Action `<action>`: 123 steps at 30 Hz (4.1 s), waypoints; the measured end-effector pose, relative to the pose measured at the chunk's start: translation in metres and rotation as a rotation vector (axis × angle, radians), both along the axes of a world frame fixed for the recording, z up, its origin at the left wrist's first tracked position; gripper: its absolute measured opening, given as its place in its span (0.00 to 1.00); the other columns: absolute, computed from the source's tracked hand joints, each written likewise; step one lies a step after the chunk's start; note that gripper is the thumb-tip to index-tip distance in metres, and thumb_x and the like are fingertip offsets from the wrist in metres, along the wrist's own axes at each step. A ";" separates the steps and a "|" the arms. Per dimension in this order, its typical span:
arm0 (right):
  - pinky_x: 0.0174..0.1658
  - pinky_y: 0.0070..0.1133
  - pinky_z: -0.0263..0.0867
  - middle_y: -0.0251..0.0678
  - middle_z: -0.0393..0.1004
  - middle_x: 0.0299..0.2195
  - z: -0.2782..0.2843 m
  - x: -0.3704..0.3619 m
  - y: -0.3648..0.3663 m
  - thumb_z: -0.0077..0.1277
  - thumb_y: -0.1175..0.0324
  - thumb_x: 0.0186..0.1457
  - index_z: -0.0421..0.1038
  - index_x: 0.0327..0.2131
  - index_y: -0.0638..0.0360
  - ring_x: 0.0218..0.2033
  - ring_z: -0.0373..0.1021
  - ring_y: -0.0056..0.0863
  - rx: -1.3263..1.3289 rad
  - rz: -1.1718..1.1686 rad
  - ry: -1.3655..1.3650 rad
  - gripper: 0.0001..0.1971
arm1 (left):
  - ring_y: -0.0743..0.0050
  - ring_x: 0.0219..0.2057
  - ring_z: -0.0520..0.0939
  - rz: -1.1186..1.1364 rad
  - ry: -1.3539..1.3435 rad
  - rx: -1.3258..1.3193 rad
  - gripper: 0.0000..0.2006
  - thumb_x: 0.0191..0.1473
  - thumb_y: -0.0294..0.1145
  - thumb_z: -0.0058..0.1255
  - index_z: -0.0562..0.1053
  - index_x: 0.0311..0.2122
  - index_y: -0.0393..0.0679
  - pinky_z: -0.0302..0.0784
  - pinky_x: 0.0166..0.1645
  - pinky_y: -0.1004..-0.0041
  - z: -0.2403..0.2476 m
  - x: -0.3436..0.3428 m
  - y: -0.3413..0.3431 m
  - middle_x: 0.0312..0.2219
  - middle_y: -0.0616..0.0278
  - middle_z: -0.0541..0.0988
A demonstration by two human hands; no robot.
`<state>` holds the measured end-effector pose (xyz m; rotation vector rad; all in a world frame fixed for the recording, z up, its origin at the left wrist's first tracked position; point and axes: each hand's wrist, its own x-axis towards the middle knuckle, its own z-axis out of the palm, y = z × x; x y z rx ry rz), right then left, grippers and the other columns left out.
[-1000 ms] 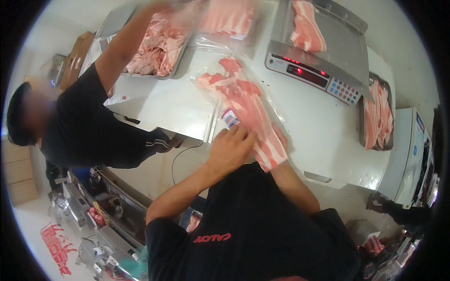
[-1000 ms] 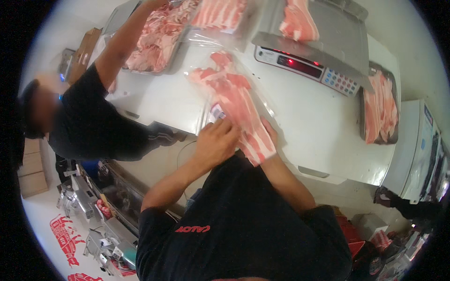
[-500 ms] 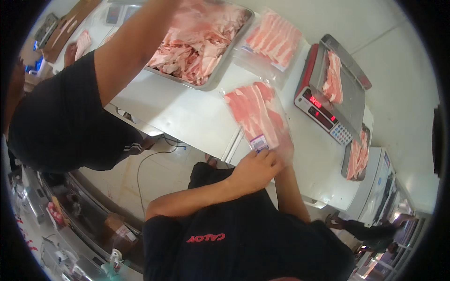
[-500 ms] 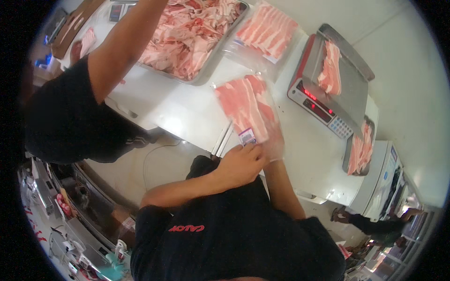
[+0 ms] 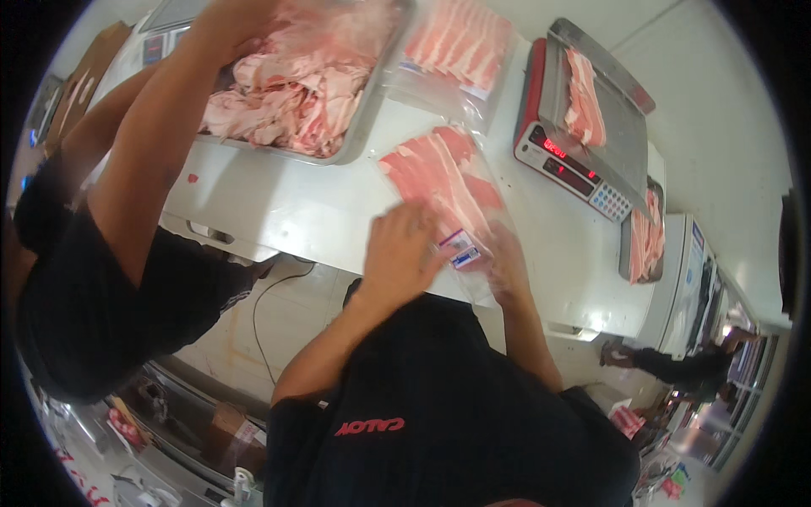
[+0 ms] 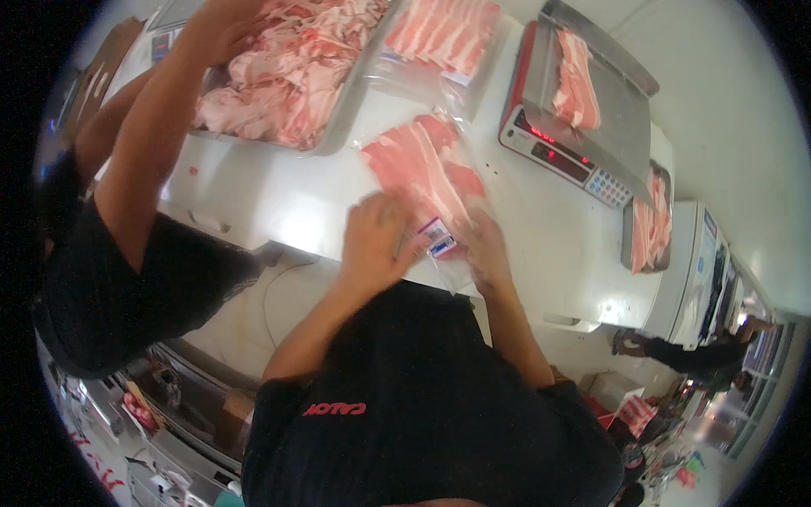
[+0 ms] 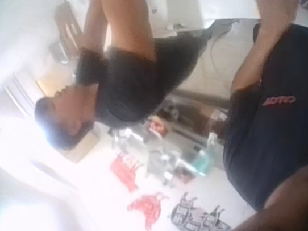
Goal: The person picks up slices of meat by hand, places them onto a scale to check their weight, and then puts them into plastic bags.
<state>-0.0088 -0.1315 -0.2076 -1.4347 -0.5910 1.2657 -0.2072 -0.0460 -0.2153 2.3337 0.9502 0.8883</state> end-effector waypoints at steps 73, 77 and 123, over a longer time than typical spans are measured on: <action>0.54 0.28 0.69 0.47 0.72 0.56 0.086 0.221 -0.149 0.43 0.46 0.66 0.65 0.61 0.68 0.50 0.72 0.33 0.851 -0.189 -0.191 0.34 | 0.62 0.33 0.84 -0.405 -0.517 0.105 0.16 0.47 0.24 0.67 0.79 0.44 0.42 0.78 0.28 0.70 0.205 0.204 -0.092 0.35 0.61 0.81; 0.69 0.40 0.59 0.50 0.49 0.73 0.041 0.143 -0.164 0.47 0.48 0.63 0.43 0.73 0.65 0.71 0.55 0.45 0.847 -0.200 1.175 0.45 | 0.61 0.35 0.84 -0.312 -0.391 -0.423 0.16 0.49 0.24 0.65 0.78 0.45 0.40 0.78 0.35 0.68 0.136 0.209 -0.108 0.36 0.58 0.80; 0.62 0.35 0.68 0.49 0.70 0.62 -0.054 0.009 0.028 0.37 0.60 0.68 0.58 0.68 0.67 0.57 0.72 0.41 0.236 -0.232 0.971 0.29 | 0.60 0.39 0.77 -0.505 0.144 0.257 0.13 0.45 0.37 0.65 0.75 0.34 0.46 0.73 0.40 0.62 0.027 0.055 -0.044 0.34 0.61 0.76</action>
